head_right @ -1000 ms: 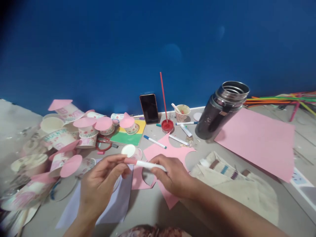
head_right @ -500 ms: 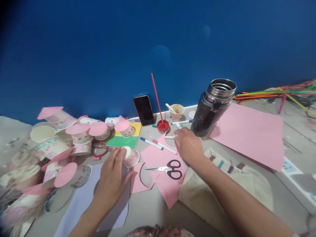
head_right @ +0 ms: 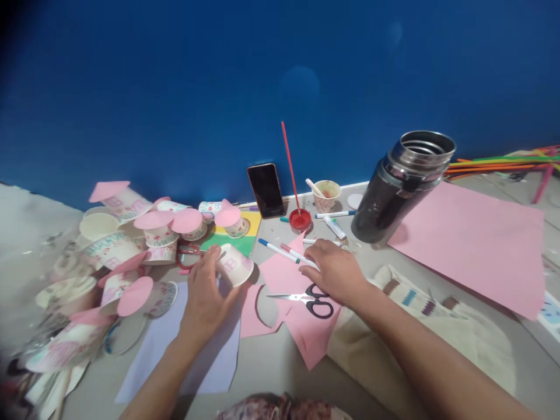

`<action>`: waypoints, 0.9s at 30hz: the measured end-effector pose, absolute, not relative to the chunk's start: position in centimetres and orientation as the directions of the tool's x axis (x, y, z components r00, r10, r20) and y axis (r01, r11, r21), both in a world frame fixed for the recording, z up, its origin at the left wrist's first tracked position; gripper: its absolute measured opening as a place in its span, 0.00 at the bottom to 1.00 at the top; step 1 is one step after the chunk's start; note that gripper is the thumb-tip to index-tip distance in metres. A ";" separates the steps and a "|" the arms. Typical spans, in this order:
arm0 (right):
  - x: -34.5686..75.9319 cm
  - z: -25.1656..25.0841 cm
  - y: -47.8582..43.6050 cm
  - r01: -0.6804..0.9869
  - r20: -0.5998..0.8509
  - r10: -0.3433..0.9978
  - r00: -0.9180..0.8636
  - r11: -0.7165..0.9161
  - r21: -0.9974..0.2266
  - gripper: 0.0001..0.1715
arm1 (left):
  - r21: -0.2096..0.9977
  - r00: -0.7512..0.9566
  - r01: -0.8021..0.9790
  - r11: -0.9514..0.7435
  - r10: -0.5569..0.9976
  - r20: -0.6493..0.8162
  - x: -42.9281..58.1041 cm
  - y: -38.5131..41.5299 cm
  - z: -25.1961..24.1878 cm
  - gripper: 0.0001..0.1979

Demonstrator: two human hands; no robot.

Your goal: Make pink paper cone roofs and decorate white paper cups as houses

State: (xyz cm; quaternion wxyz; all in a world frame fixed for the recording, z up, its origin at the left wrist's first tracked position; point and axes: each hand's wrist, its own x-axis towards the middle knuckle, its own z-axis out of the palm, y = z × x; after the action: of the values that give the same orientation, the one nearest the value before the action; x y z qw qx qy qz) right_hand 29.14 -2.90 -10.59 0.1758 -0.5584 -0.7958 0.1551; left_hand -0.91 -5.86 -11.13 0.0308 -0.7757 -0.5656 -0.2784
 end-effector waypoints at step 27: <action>21.7 -9.0 0.2 0.886 -0.075 0.887 -0.456 0.444 -0.137 0.09 | 0.223 0.307 0.844 -0.487 0.782 0.543 0.9 -9.3 -10.7 0.31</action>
State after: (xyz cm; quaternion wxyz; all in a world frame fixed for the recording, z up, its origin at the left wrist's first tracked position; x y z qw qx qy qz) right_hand 21.66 0.24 -8.97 0.0039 -0.5215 -0.8497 0.0780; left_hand 0.91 -9.27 -10.72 0.0517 -0.8069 -0.5038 -0.3040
